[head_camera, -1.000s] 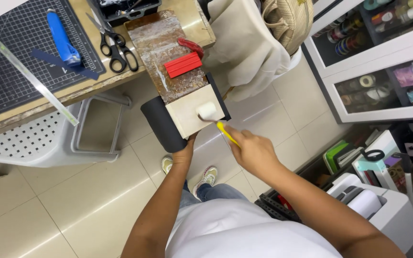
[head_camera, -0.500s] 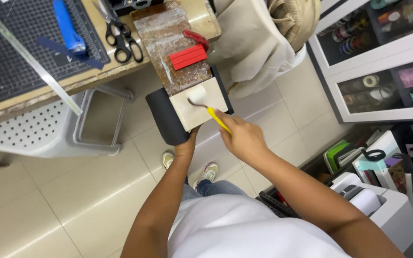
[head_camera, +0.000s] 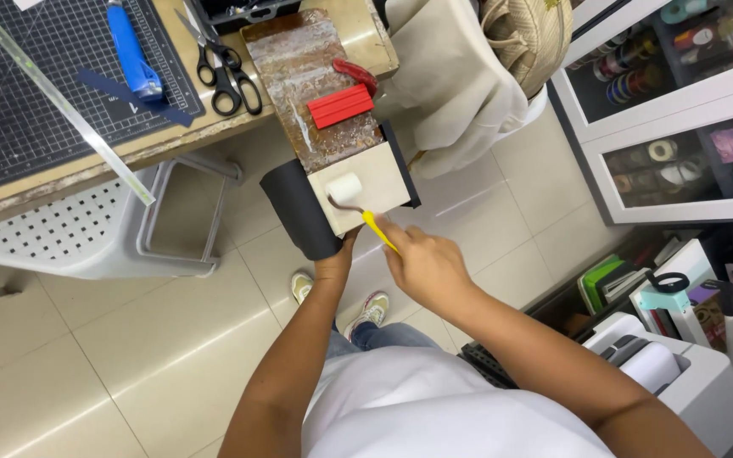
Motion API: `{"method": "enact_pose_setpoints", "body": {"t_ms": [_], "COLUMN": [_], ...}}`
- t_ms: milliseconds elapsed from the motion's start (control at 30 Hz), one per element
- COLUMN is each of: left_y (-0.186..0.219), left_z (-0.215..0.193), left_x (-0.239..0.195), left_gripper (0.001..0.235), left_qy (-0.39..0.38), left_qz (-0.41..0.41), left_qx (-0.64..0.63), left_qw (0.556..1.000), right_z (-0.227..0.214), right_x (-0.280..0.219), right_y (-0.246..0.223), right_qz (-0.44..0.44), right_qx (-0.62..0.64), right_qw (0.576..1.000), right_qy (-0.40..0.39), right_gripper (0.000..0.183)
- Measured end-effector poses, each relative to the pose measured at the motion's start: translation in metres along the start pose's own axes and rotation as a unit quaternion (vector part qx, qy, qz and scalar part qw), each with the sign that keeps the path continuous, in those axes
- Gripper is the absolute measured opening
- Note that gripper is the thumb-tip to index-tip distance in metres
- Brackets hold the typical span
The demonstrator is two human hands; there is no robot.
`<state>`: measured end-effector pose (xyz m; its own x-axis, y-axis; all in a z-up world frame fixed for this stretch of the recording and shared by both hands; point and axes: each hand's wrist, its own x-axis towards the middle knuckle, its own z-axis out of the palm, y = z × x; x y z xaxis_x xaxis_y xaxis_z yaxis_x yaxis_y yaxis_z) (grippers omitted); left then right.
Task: Assembling a book cover by gluing and wrapping material around a board
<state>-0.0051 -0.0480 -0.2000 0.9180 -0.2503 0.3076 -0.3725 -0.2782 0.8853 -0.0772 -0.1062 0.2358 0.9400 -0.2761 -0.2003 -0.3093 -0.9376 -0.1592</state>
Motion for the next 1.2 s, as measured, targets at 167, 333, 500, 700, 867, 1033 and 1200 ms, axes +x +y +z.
{"method": "enact_pose_setpoints", "body": {"t_ms": [167,333,500,700,867,1033,1200], "left_y": [0.096,0.051,0.05,0.136,0.127,0.129,0.115], "left_z": [-0.079,-0.054,-0.049,-0.104,-0.102,-0.104,-0.084], "left_x": [0.038,0.013,0.01,0.048,0.042,0.039,0.032], "left_gripper": [0.074,0.076,0.076,0.072,0.078,0.078,0.08], "left_qy": [0.009,-0.007,-0.014,-0.039,-0.047,-0.053,-0.047], "left_qz": [-0.003,-0.035,-0.051,-0.091,-0.094,-0.101,-0.089], "left_qx": [-0.016,-0.009,0.024,-0.026,-0.006,0.004,0.002], "left_qw": [1.0,0.999,0.998,0.995,0.994,0.993,0.995], "right_z": [0.012,0.012,-0.042,-0.072,-0.053,-0.059,-0.055], "right_x": [0.018,-0.028,-0.041,0.003,0.031,0.044,0.051], "right_y": [-0.01,-0.002,0.047,0.12,0.101,0.109,0.131], "right_qz": [-0.003,-0.012,-0.058,-0.15,-0.175,-0.191,-0.157], "right_qx": [0.009,-0.024,-0.002,-0.107,-0.11,-0.106,-0.116], "right_qw": [1.0,0.999,0.998,0.981,0.978,0.976,0.98], "right_qy": [0.025,0.029,0.016,0.053,0.013,-0.008,-0.028], "right_gripper": [0.042,0.043,0.041,0.028,0.032,0.03,0.034]}}
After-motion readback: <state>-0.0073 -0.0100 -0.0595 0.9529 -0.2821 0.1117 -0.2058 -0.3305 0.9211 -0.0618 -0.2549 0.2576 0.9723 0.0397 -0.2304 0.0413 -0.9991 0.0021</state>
